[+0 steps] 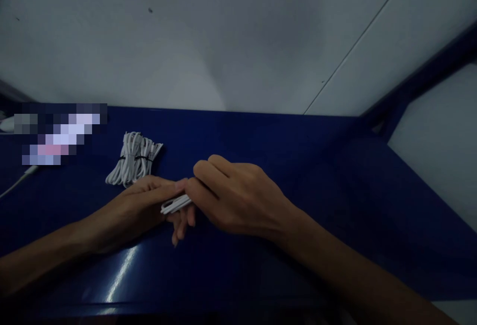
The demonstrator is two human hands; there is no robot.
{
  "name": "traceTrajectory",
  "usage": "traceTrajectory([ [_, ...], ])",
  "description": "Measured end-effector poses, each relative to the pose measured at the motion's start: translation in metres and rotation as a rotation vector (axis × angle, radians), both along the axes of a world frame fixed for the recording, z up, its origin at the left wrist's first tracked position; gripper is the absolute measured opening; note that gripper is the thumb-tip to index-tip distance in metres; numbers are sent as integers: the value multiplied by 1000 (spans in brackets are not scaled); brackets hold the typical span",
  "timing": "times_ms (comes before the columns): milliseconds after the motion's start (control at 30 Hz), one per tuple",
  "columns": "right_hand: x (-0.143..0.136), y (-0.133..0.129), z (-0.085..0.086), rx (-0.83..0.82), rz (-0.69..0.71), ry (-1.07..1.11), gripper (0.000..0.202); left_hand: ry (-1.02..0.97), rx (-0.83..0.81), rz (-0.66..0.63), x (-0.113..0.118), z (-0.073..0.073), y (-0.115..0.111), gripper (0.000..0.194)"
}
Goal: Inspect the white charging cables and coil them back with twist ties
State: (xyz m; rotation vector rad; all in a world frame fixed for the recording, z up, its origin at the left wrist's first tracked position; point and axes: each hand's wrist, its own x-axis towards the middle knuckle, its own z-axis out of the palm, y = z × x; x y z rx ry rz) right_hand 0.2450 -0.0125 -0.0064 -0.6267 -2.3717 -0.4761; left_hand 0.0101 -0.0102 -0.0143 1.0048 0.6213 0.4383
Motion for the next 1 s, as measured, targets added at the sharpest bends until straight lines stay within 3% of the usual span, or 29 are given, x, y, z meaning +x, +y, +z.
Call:
traceTrajectory([
  [67,-1,-2,5,16,47,27,35,-97,-153,-60,1,0,1,47],
  [133,0,-4,9,6,66,55,37,-151,-201,-58,3,1,0,37],
  [333,-6,-6,-3,-169,24,342,26,-107,-79,173,5,1,-6,9],
  [467,-20,-15,-15,-468,63,671,26,-63,43,278,6,0,-8,19],
  [700,-39,-31,-17,-1322,81,1191,41,106,583,579,8,1,-11,22],
  [900,-33,-25,-13,-1806,168,1295,41,289,1274,605,0,-1,-7,31],
  [1000,-27,-22,-6,-2024,192,1244,42,289,1466,540,-3,0,-8,35],
])
